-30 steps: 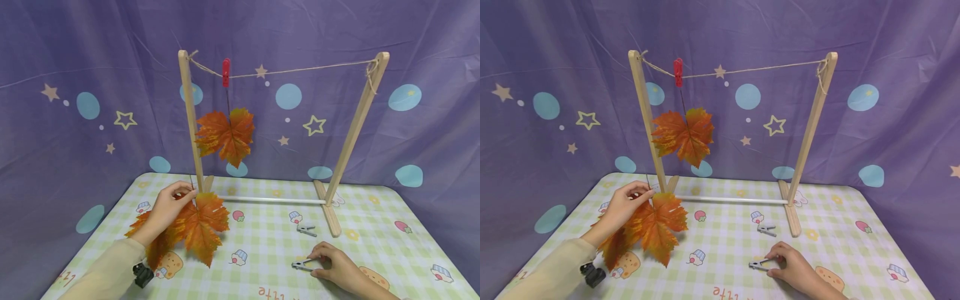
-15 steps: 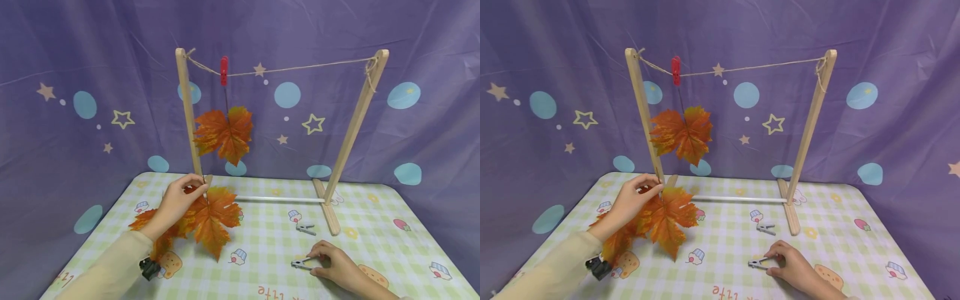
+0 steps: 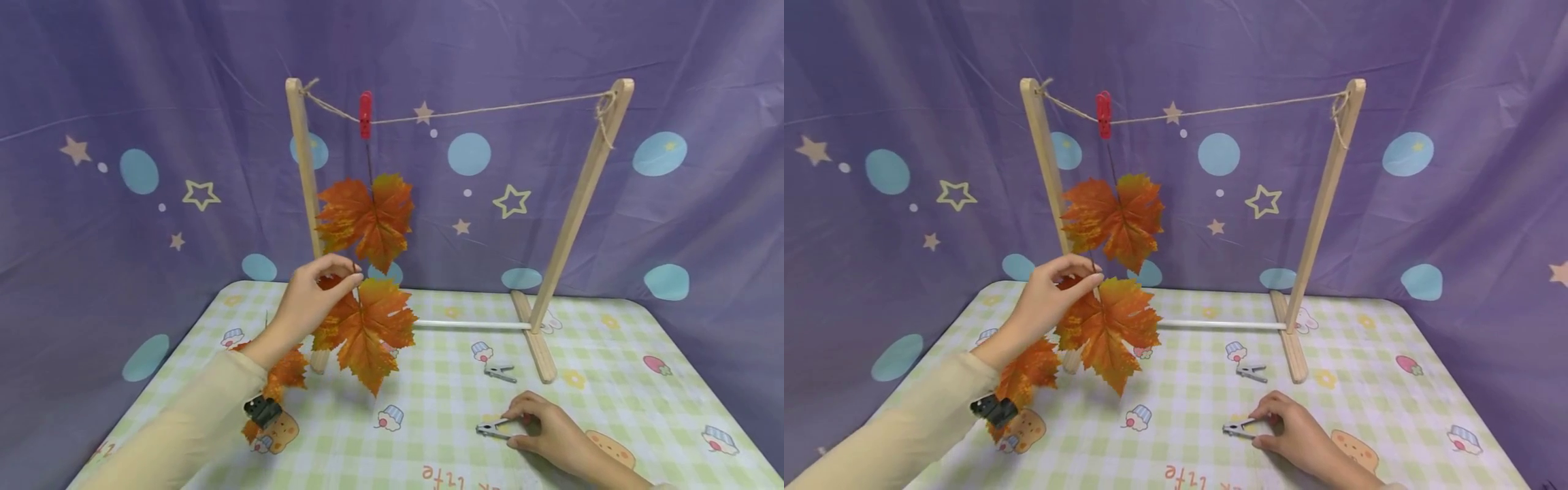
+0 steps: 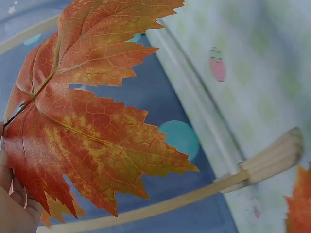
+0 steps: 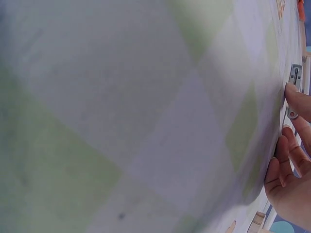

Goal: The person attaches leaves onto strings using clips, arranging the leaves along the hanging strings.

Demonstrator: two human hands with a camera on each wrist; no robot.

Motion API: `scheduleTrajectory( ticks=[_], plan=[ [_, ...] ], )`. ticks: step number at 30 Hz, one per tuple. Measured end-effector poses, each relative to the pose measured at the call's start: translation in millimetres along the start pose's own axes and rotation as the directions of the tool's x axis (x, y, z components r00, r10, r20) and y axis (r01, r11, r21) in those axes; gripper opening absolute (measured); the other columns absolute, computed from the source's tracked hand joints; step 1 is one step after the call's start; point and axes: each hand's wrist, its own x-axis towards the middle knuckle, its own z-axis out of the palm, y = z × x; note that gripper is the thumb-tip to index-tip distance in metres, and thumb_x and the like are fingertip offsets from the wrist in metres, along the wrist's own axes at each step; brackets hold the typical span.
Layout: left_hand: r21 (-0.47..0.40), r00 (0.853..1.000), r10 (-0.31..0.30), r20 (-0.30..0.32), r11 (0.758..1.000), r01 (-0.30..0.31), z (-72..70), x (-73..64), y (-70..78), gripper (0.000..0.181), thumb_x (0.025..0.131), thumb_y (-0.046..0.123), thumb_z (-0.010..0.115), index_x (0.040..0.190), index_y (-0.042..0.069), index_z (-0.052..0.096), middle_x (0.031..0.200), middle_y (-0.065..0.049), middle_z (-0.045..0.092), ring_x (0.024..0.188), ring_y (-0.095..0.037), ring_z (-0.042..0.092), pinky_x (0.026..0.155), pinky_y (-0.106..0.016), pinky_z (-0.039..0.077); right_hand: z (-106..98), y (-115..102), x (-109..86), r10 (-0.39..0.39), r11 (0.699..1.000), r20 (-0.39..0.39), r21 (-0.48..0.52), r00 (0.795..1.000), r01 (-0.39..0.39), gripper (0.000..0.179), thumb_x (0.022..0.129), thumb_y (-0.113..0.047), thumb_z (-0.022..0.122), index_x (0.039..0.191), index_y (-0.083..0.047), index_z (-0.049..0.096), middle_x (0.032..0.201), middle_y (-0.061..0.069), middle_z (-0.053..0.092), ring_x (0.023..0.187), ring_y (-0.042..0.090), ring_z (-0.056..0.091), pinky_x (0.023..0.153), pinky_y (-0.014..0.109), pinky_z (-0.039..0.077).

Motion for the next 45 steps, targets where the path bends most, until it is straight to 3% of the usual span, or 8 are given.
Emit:
scheduleTrajectory(
  ticks=[6, 14, 22, 28, 34, 41, 45],
  plan=[
    [0.005, 0.998, 0.063, 0.001, 0.998, -0.063, 2.8, 14.0, 17.5, 0.014, 0.094, 0.030, 0.070, 0.105, 0.021, 0.069, 0.095, 0.008, 0.068, 0.090, -0.009, 0.062, 0.081, -0.037, 0.047, -0.7, 0.6, 0.1, -0.019, 1.000, -0.009, -0.014, 1.000, 0.019, 0.031, 0.076, -0.029, 0.084, 0.102, -0.018, 0.071, 0.108, -0.009, 0.060, 0.091, 0.003, 0.053, 0.086, 0.022, 0.049],
    [-0.045, 0.995, 0.104, 0.004, 0.994, -0.104, 20.3, 27.2, 27.3, 0.015, 0.094, 0.031, 0.071, 0.104, 0.020, 0.070, 0.090, 0.009, 0.069, 0.086, -0.008, 0.063, 0.084, -0.038, 0.046, 0.3, -0.5, -0.2, 0.008, 1.000, 0.003, 0.002, 1.000, -0.008, 0.032, 0.076, -0.030, 0.084, 0.103, -0.018, 0.071, 0.109, -0.009, 0.060, 0.091, 0.003, 0.052, 0.087, 0.022, 0.048],
    [-0.064, 0.983, 0.172, -0.063, 0.982, -0.176, 35.6, 41.2, 31.8, 0.016, 0.094, 0.029, 0.071, 0.105, 0.017, 0.070, 0.092, 0.008, 0.070, 0.088, -0.008, 0.064, 0.088, -0.036, 0.046, 1.1, -1.6, -0.4, 0.009, 1.000, -0.001, -0.001, 1.000, -0.009, 0.031, 0.076, -0.029, 0.084, 0.103, -0.018, 0.071, 0.108, -0.009, 0.059, 0.091, 0.003, 0.052, 0.087, 0.022, 0.049],
    [-0.020, 0.983, 0.170, -0.075, 0.985, -0.172, 40.9, 51.9, 36.2, 0.019, 0.095, 0.034, 0.069, 0.107, 0.020, 0.069, 0.094, 0.012, 0.069, 0.089, -0.006, 0.063, 0.087, -0.036, 0.046, 0.7, -2.0, -0.4, 0.020, 1.000, -0.002, -0.011, 1.000, -0.020, 0.032, 0.076, -0.030, 0.084, 0.103, -0.018, 0.072, 0.109, -0.009, 0.059, 0.091, 0.003, 0.052, 0.088, 0.022, 0.048],
    [0.011, 0.978, 0.198, -0.062, 0.980, -0.198, 44.9, 64.2, 45.3, 0.017, 0.095, 0.029, 0.070, 0.106, 0.017, 0.070, 0.093, 0.010, 0.069, 0.091, -0.006, 0.062, 0.089, -0.034, 0.046, 0.8, -2.0, -0.6, 0.020, 1.000, 0.001, -0.003, 1.000, -0.020, 0.032, 0.076, -0.029, 0.084, 0.103, -0.018, 0.071, 0.109, -0.009, 0.059, 0.091, 0.003, 0.052, 0.088, 0.022, 0.048],
    [0.095, 0.971, 0.234, -0.046, 0.969, -0.229, 48.9, 78.4, 55.7, 0.017, 0.094, 0.027, 0.071, 0.106, 0.016, 0.072, 0.089, 0.009, 0.069, 0.088, -0.007, 0.062, 0.078, -0.032, 0.047, 0.9, -2.1, -0.9, 0.031, 0.999, 0.010, 0.012, 0.999, -0.031, 0.032, 0.077, -0.030, 0.083, 0.104, -0.018, 0.071, 0.110, -0.009, 0.059, 0.093, 0.004, 0.052, 0.090, 0.021, 0.048],
    [0.124, 0.970, 0.240, -0.029, 0.964, -0.235, 53.0, 83.3, 58.3, 0.016, 0.094, 0.028, 0.070, 0.106, 0.018, 0.071, 0.089, 0.009, 0.068, 0.088, -0.007, 0.061, 0.080, -0.031, 0.046, 0.5, -1.9, -0.9, 0.034, 0.999, 0.013, 0.014, 0.999, -0.034, 0.032, 0.077, -0.030, 0.083, 0.104, -0.018, 0.071, 0.110, -0.009, 0.059, 0.094, 0.004, 0.052, 0.090, 0.021, 0.048]
  ],
)
